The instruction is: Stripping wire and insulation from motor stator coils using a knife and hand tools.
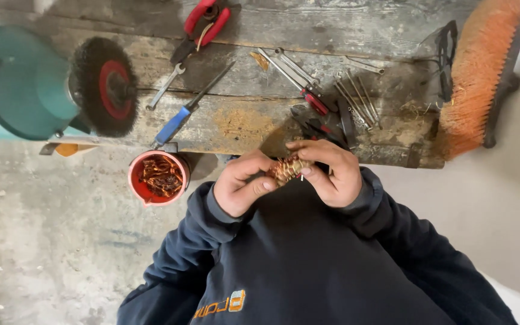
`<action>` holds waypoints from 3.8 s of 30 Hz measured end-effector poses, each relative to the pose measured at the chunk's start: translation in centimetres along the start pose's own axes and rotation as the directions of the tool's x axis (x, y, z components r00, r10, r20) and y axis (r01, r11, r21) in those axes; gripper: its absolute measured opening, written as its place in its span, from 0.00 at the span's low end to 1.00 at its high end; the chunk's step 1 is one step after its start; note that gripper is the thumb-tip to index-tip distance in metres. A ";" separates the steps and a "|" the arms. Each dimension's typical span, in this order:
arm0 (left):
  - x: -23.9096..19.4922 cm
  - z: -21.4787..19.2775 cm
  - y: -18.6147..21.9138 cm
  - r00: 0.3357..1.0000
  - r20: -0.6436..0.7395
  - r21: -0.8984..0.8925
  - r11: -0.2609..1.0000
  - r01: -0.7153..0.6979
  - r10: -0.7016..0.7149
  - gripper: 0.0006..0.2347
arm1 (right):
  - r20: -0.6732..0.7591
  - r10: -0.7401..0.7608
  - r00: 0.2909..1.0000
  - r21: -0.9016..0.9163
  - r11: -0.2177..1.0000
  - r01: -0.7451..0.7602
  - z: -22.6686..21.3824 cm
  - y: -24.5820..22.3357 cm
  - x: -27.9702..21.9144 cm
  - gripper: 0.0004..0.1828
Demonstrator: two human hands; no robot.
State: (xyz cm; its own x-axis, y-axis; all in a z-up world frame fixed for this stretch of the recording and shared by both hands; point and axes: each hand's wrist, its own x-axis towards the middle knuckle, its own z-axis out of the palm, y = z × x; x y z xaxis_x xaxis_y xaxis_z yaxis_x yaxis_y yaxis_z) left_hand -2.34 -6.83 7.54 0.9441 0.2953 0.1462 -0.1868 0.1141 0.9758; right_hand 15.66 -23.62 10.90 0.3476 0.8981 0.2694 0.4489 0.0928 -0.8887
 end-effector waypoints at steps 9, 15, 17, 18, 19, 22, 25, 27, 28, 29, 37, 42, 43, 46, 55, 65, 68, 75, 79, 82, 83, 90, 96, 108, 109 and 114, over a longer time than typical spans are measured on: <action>-1.9 -3.8 -8.9 0.935 -0.168 0.653 0.675 0.342 -0.312 0.20 | 0.120 0.561 0.819 -0.252 0.815 -0.522 3.2 6.8 1.3 0.18; -3.9 -7.4 -8.7 0.873 -0.187 0.603 0.649 0.463 -0.449 0.14 | -0.028 0.425 0.905 -0.239 0.876 -0.419 5.8 10.8 -0.4 0.18; -3.9 -7.8 -9.7 0.897 -0.155 0.575 0.701 0.422 -0.413 0.16 | -0.105 0.450 0.887 -0.186 0.867 -0.462 6.9 10.8 0.1 0.19; -4.0 -7.9 -10.3 0.913 -0.159 0.542 0.739 0.400 -0.377 0.19 | -0.151 0.462 0.874 -0.124 0.868 -0.480 7.4 10.7 0.3 0.20; -3.2 -7.5 -10.0 0.917 -0.119 0.540 0.750 0.381 -0.380 0.19 | -0.185 0.476 0.860 -0.131 0.855 -0.501 7.9 10.3 0.3 0.20; -0.9 -6.7 -9.6 0.903 -0.157 0.463 0.778 0.424 -0.399 0.34 | -0.310 0.542 0.781 -0.055 0.810 -0.584 9.1 10.1 -0.1 0.21; 0.8 -6.3 -10.4 0.944 -0.057 0.498 0.810 0.310 -0.326 0.44 | -0.391 0.537 0.748 -0.028 0.805 -0.592 9.8 10.3 -1.7 0.22; 2.3 -5.9 -10.8 0.947 -0.001 0.730 0.646 0.221 -0.322 0.46 | -0.347 0.491 0.799 -0.035 0.845 -0.534 9.7 9.3 -2.1 0.24; 2.9 -5.5 -10.6 0.948 0.014 0.732 0.649 0.208 -0.319 0.46 | -0.361 0.489 0.794 -0.035 0.844 -0.536 9.2 8.6 -2.2 0.24; 3.6 -5.1 -10.4 0.911 -0.008 0.772 0.576 0.268 -0.412 0.43 | -0.330 0.488 0.808 -0.070 0.841 -0.536 8.5 8.1 -2.2 0.24; 3.3 -3.0 -14.4 0.995 -0.053 0.771 0.631 0.091 -0.079 0.33 | -0.363 0.378 0.852 -0.352 0.791 -0.501 -1.0 9.1 -2.3 0.15; -0.1 -1.7 -12.2 0.904 -0.259 0.658 0.623 0.424 -0.341 0.31 | -0.121 0.331 0.936 -0.630 0.703 -0.330 -4.2 13.8 1.2 0.15; -0.7 -1.5 -11.3 0.889 -0.320 0.646 0.610 0.458 -0.328 0.31 | -0.066 0.304 0.950 -0.624 0.731 -0.277 -4.5 14.8 1.5 0.15; -3.2 -1.0 -9.8 0.777 -0.465 0.587 0.510 0.629 -0.424 0.26 | 0.101 0.334 0.937 -0.650 0.735 -0.192 -5.2 17.3 3.1 0.17; -12.6 4.7 -11.9 0.734 -0.582 0.454 0.608 0.651 -0.352 0.14 | 0.339 0.441 0.831 -0.612 0.774 -0.161 -7.0 18.7 4.5 0.23; -16.1 -0.6 -11.9 0.790 -0.432 0.441 0.661 0.606 -0.436 0.16 | 0.190 0.642 0.743 -0.647 0.651 -0.397 -6.6 19.3 5.8 0.38; -19.5 -5.8 -12.5 0.816 -0.419 0.441 0.696 0.567 -0.399 0.16 | 0.204 0.595 0.777 -0.583 0.712 -0.392 -9.2 24.9 4.5 0.35; -27.9 -25.4 -20.8 0.680 -0.658 -0.052 0.920 0.389 -0.324 0.13 | -0.079 0.590 0.804 -0.069 0.801 -0.594 -13.5 25.0 -4.7 0.14; -24.3 -33.0 -12.9 0.527 -0.850 0.363 0.736 0.572 0.009 0.25 | -0.141 0.574 0.807 0.554 0.721 -0.416 4.3 8.3 -5.0 0.12; -21.1 -37.5 -10.6 0.571 -0.815 0.534 0.506 0.678 0.095 0.38 | 0.082 0.293 0.953 0.562 0.776 -0.287 12.2 8.4 -8.9 0.08; -20.0 -38.1 -10.5 0.578 -0.804 0.569 0.466 0.677 0.141 0.46 | 0.277 0.349 0.895 0.407 0.801 -0.439 14.8 8.3 -9.6 0.07; -17.4 -40.4 -10.1 0.590 -0.807 0.548 0.365 0.753 -0.005 0.49 | 0.784 0.421 0.457 0.140 0.597 -0.790 28.8 13.1 -10.9 0.14; -20.6 -39.5 -13.5 0.578 -0.792 0.597 0.449 0.665 0.196 0.46 | 0.845 0.197 0.497 0.329 0.542 -0.773 37.9 11.0 1.3 0.15; -30.5 -33.8 -6.3 0.610 -0.706 -0.230 0.931 0.283 -0.360 0.13 | 0.408 0.366 0.836 -0.213 0.929 -0.302 46.1 2.1 11.0 0.18; -30.8 -34.2 -5.9 0.611 -0.704 -0.232 0.931 0.283 -0.362 0.13 | 0.406 0.369 0.836 -0.215 0.928 -0.305 46.6 1.5 11.2 0.18; -35.1 -37.2 -5.7 0.790 -0.470 -0.654 0.757 -0.013 -0.393 0.19 | 0.254 0.066 0.965 -0.371 0.928 0.034 49.8 -3.4 12.7 0.17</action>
State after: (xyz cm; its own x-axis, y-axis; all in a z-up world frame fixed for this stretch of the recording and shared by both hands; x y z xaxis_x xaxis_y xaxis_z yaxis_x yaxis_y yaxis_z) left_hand -44.49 17.44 -9.20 0.6917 0.6347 -0.3445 -0.3311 0.7027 0.6298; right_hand -22.44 8.87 -1.18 0.1562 0.9819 0.1074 0.7342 -0.0427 -0.6776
